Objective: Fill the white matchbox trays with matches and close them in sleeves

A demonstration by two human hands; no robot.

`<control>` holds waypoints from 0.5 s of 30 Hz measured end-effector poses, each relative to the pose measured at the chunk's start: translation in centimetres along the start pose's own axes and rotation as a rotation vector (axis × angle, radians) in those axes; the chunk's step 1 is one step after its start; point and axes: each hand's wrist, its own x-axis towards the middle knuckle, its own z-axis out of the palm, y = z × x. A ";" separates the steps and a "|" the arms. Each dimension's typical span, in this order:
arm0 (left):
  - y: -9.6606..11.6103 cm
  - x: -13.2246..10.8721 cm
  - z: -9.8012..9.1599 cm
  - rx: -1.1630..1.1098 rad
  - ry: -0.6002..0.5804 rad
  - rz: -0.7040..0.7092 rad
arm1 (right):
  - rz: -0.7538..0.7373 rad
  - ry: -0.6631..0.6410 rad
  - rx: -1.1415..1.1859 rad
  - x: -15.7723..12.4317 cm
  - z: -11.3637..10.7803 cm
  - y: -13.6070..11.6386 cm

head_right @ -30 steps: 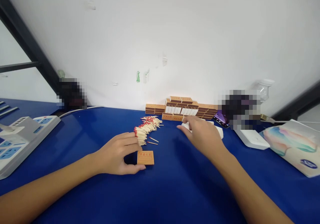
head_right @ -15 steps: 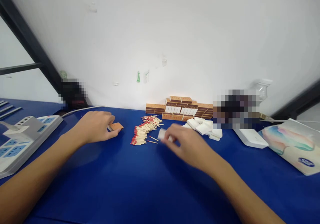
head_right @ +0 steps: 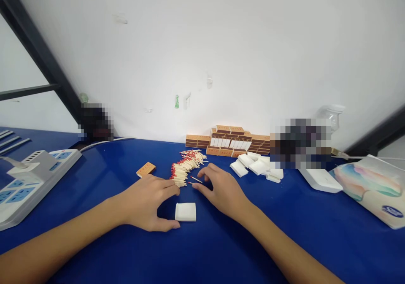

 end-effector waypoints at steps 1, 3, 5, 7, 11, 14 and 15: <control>0.0 0.0 0.3 -0.013 -0.004 -0.001 | 0.016 0.000 0.004 0.4 0.2 0.4; 0.1 0.0 0.6 -0.044 0.004 -0.003 | 0.031 -0.015 0.015 0.8 0.8 0.7; 0.0 0.0 0.8 -0.077 0.022 0.004 | 0.039 -0.034 0.001 1.0 1.1 0.8; 0.0 0.0 1.0 -0.112 0.050 0.013 | 0.029 -0.052 -0.022 0.9 1.1 0.8; -0.4 0.1 1.4 -0.139 0.098 0.000 | 0.013 -0.083 -0.006 0.5 0.1 0.3; -0.6 0.2 1.5 -0.119 0.109 -0.010 | 0.009 -0.125 0.085 -0.3 -0.9 -0.9; -0.7 0.2 1.5 -0.117 0.106 -0.007 | 0.001 -0.152 0.108 -0.6 -1.0 -1.4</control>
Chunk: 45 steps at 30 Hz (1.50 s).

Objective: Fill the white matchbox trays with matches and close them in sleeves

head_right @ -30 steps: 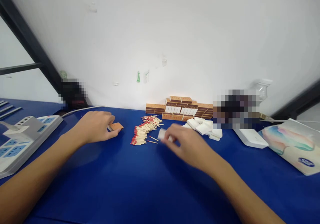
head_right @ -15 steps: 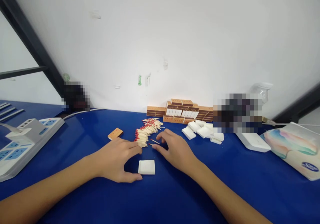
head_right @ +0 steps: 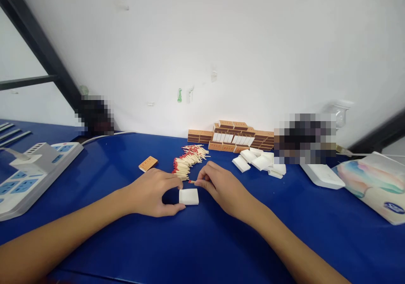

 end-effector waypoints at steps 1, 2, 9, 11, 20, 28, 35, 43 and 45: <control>0.0 0.0 0.0 -0.001 -0.003 0.002 | -0.010 -0.030 0.011 -0.3 0.1 -0.5; -0.1 0.0 -0.1 -0.003 -0.003 0.004 | -0.023 -0.061 0.012 -0.5 0.2 -1.0; -0.2 0.2 -0.4 0.000 -0.001 0.025 | -0.060 -0.134 0.079 -0.9 1.2 -1.2; -0.2 0.2 -0.5 0.013 -0.005 0.041 | -0.060 -0.088 0.101 -0.4 1.2 -0.9; 0.7 -0.1 -0.9 0.030 -0.042 0.103 | -0.180 0.086 -0.173 3.3 3.5 -0.9; 0.6 0.0 -1.1 0.044 -0.056 0.085 | -0.087 0.049 -0.388 3.1 3.5 -1.5; 0.3 0.2 -1.0 -0.048 -0.069 0.033 | -0.124 0.048 -0.493 2.7 3.4 -0.8; 0.1 0.1 -0.6 -0.041 -0.061 0.045 | -0.094 0.022 -0.472 3.1 3.4 -0.2; 0.0 0.0 -0.4 -0.043 -0.046 0.062 | -0.099 0.024 -0.442 3.1 3.3 -0.2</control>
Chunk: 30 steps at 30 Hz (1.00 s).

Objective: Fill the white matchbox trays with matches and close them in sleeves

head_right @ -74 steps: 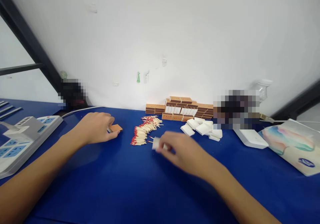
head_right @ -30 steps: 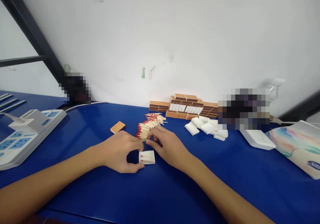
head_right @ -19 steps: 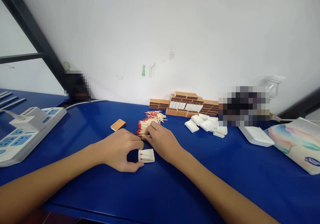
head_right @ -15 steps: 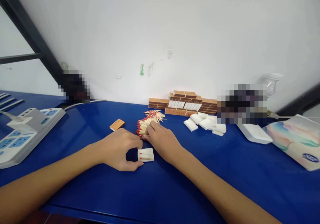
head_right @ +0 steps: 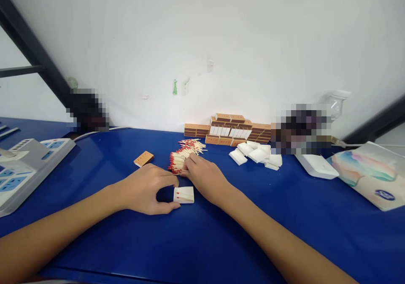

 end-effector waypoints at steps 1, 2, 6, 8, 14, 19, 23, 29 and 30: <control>0.0 0.0 0.1 0.002 0.005 0.006 | -0.004 0.005 0.007 0.0 0.0 0.1; -0.1 0.0 0.1 0.004 0.007 0.006 | -0.008 0.012 0.007 0.0 0.0 0.1; -0.4 0.2 0.2 -0.002 0.010 -0.048 | -0.016 0.044 0.004 0.0 -0.1 0.7; -0.6 0.3 0.2 -0.039 0.012 -0.098 | -0.012 0.080 0.033 -0.1 -0.2 1.2; -0.5 0.4 0.5 -0.121 0.052 -0.232 | 0.002 0.156 0.119 -1.1 -1.1 3.4; -0.2 0.3 1.1 -0.115 0.092 -0.290 | 0.017 0.069 0.138 -2.0 -1.7 4.6; -0.2 0.4 1.9 -0.139 0.129 -0.311 | 0.051 0.076 0.154 -2.3 -2.8 4.2; 0.1 0.5 2.6 -0.221 0.151 -0.345 | 0.063 -0.009 0.287 -2.8 -4.1 2.0; 0.1 0.5 2.6 -0.223 0.153 -0.340 | 0.058 -0.032 0.293 -2.9 -4.1 1.6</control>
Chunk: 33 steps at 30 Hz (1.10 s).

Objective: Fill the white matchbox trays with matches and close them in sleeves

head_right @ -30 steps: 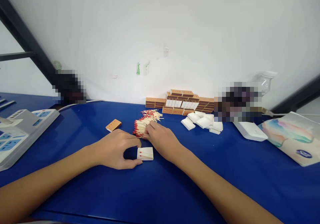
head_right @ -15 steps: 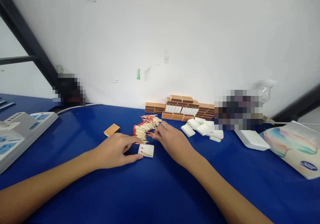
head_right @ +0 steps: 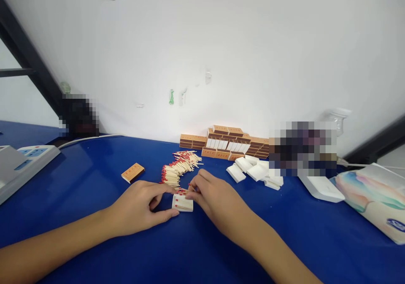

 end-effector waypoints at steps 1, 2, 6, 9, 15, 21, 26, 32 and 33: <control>0.0 0.0 0.0 0.001 0.003 0.004 | -0.002 -0.022 0.001 -0.1 0.2 -0.2; 0.0 0.0 0.0 0.003 0.007 0.006 | -0.002 -0.042 0.001 -0.2 0.5 -0.4; 0.0 0.1 0.0 0.003 0.001 0.009 | -0.004 -0.068 -0.004 -0.3 1.4 -0.6; 0.1 0.1 -0.1 -0.002 -0.013 0.007 | -0.012 -0.061 -0.003 -0.2 1.6 -0.6; 0.0 0.0 0.0 0.008 -0.018 0.013 | -0.013 -0.093 0.018 -0.1 1.6 -1.0; -0.1 -0.2 0.0 0.001 -0.022 0.017 | -0.040 -0.060 -0.002 -0.4 1.6 -0.6; -0.2 -0.2 0.0 -0.004 -0.008 0.011 | -0.039 -0.072 -0.012 -0.6 1.3 -0.2; -0.4 -0.2 0.2 0.007 -0.001 0.017 | 0.005 -0.115 0.101 -0.4 1.0 -0.2; -0.4 -0.2 0.2 0.007 0.000 0.020 | 0.004 -0.114 0.129 -0.4 0.9 -0.1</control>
